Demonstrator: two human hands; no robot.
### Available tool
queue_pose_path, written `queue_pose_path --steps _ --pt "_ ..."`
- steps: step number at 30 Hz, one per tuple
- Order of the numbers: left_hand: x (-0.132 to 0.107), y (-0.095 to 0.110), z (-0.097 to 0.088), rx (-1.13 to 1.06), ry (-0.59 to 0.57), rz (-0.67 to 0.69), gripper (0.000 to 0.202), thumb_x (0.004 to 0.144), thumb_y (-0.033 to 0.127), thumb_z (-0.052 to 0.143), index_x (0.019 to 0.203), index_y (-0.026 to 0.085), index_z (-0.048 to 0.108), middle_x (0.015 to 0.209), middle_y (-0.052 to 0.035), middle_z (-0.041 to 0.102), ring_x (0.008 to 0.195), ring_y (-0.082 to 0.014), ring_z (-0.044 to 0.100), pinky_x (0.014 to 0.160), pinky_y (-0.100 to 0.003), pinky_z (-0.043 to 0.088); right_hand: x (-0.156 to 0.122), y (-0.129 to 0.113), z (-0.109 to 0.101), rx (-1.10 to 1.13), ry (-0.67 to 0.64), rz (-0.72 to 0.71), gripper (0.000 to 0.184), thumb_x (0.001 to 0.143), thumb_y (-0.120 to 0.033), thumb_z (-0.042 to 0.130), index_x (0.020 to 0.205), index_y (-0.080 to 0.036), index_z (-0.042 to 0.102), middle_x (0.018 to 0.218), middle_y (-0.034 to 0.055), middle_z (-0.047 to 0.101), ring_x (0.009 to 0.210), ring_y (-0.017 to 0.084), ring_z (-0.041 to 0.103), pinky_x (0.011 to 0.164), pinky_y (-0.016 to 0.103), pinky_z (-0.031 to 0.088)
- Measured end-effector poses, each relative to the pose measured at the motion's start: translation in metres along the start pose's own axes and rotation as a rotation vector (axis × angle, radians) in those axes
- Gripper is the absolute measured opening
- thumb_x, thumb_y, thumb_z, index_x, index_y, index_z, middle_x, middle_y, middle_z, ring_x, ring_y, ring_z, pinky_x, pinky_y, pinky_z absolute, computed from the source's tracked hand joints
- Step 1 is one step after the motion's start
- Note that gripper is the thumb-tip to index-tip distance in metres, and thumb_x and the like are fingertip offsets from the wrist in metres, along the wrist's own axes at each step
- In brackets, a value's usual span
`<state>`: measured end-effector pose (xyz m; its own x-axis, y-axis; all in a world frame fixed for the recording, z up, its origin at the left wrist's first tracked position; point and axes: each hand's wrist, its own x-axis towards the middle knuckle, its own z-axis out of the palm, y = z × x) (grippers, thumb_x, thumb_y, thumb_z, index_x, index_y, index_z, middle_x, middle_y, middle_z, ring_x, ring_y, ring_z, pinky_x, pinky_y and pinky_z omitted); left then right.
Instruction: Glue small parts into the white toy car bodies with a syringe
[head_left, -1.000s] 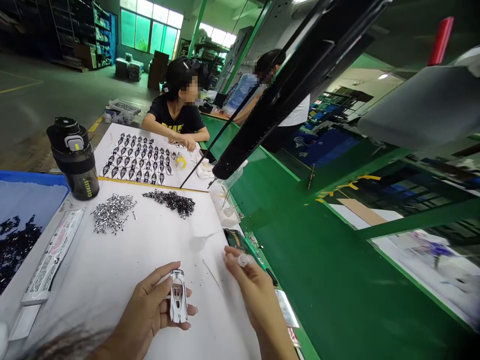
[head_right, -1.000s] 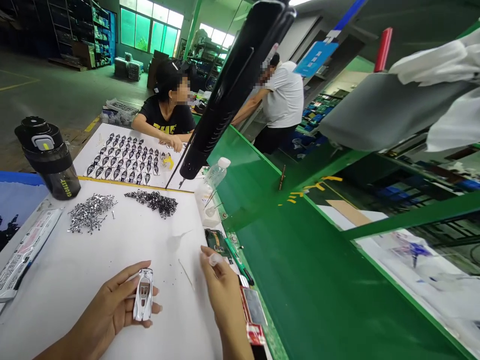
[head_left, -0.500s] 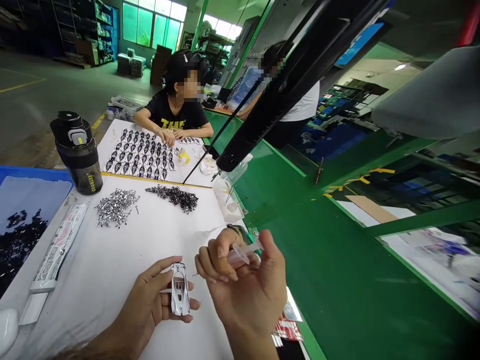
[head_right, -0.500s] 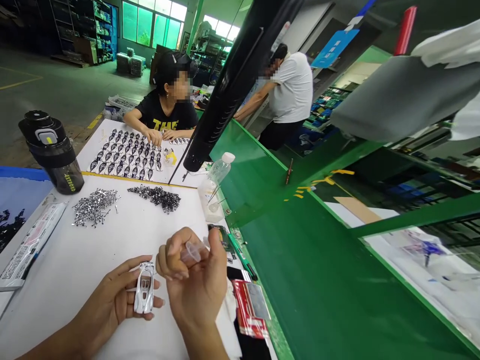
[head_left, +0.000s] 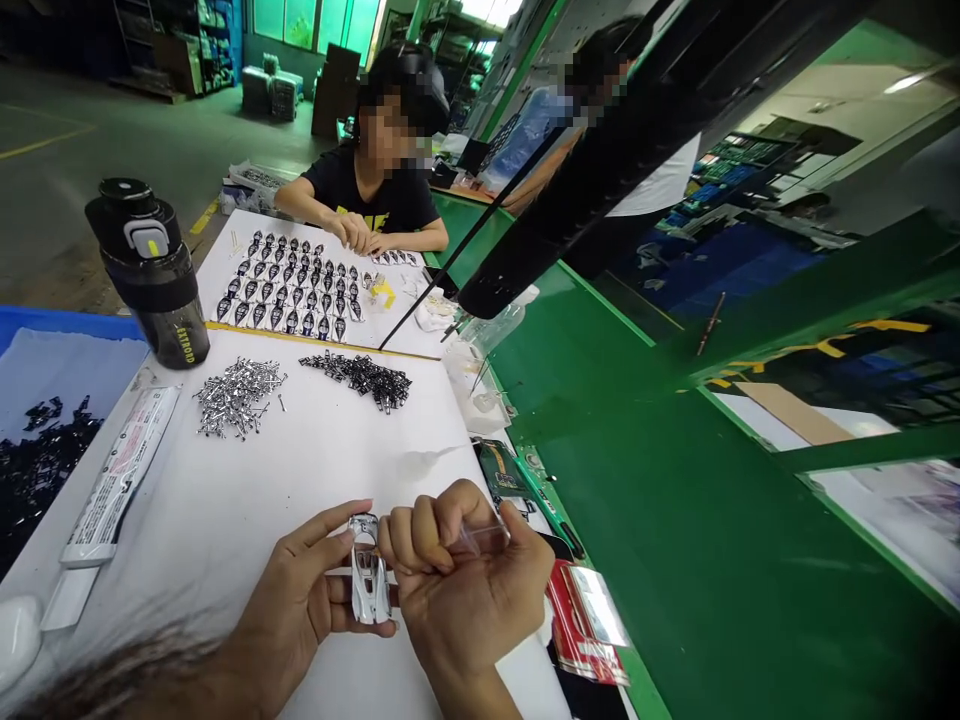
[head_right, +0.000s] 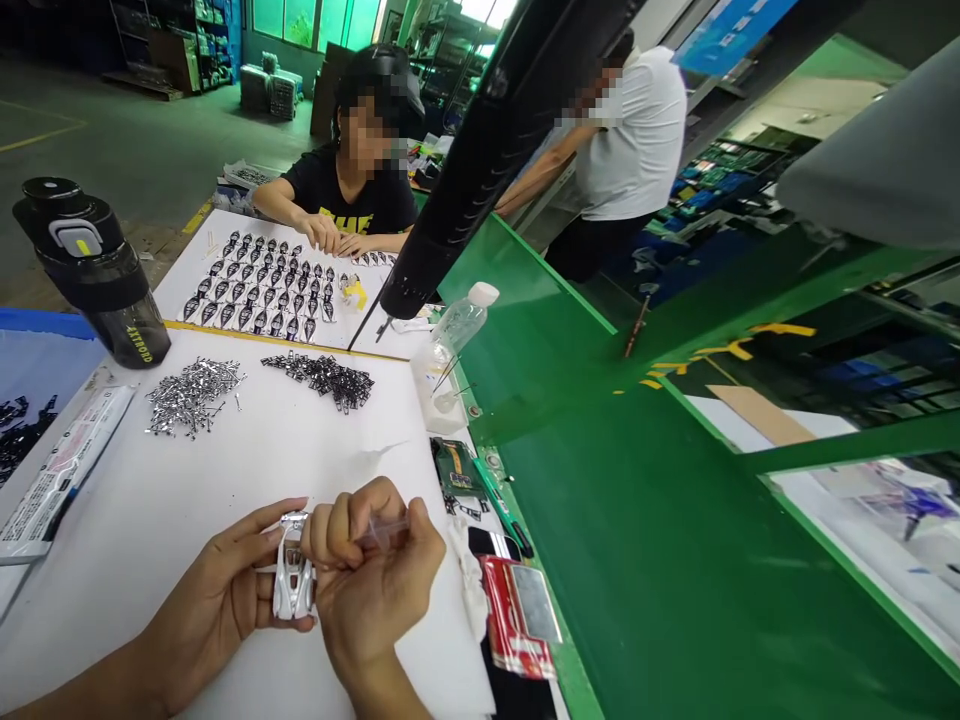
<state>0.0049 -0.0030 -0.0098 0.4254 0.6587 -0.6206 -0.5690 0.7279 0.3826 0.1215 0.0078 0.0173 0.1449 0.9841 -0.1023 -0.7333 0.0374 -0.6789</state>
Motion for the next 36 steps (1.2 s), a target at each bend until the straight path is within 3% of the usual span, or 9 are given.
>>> queue_pose_path --steps 10,24,36 --pt "0.0013 -0.0011 -0.0012 0.012 -0.003 0.016 0.059 0.072 0.032 0.08 0.126 0.013 0.065 0.074 -0.006 0.07 0.059 -0.019 0.065 0.062 -0.039 0.059 -0.0009 0.0064 0.0022 -0.073 0.009 -0.038 0.05 0.086 -0.059 0.045 0.054 -0.021 0.046 0.045 -0.0072 0.019 0.043 0.009 0.018 0.044 0.023 0.028" --pt "0.0 -0.0009 -0.0034 0.007 -0.006 0.012 0.058 0.073 0.034 0.081 0.126 0.015 0.066 0.077 -0.0048 0.071 0.061 -0.018 0.067 0.062 -0.035 0.058 -0.0025 0.0059 0.0007 -0.095 0.023 -0.076 0.051 0.087 -0.059 0.046 0.053 -0.021 0.048 0.044 -0.0072 0.02 0.042 0.008 0.018 0.043 0.023 0.029" --pt "0.0018 -0.0017 -0.0042 0.008 -0.006 0.025 0.056 0.076 0.033 0.079 0.127 0.015 0.065 0.081 -0.0074 0.072 0.061 -0.0186 0.067 0.065 -0.04 0.059 -0.0038 0.0037 0.0011 -0.133 0.05 -0.093 0.051 0.086 -0.06 0.047 0.052 -0.021 0.048 0.044 -0.0075 0.02 0.042 0.009 0.019 0.044 0.024 0.029"
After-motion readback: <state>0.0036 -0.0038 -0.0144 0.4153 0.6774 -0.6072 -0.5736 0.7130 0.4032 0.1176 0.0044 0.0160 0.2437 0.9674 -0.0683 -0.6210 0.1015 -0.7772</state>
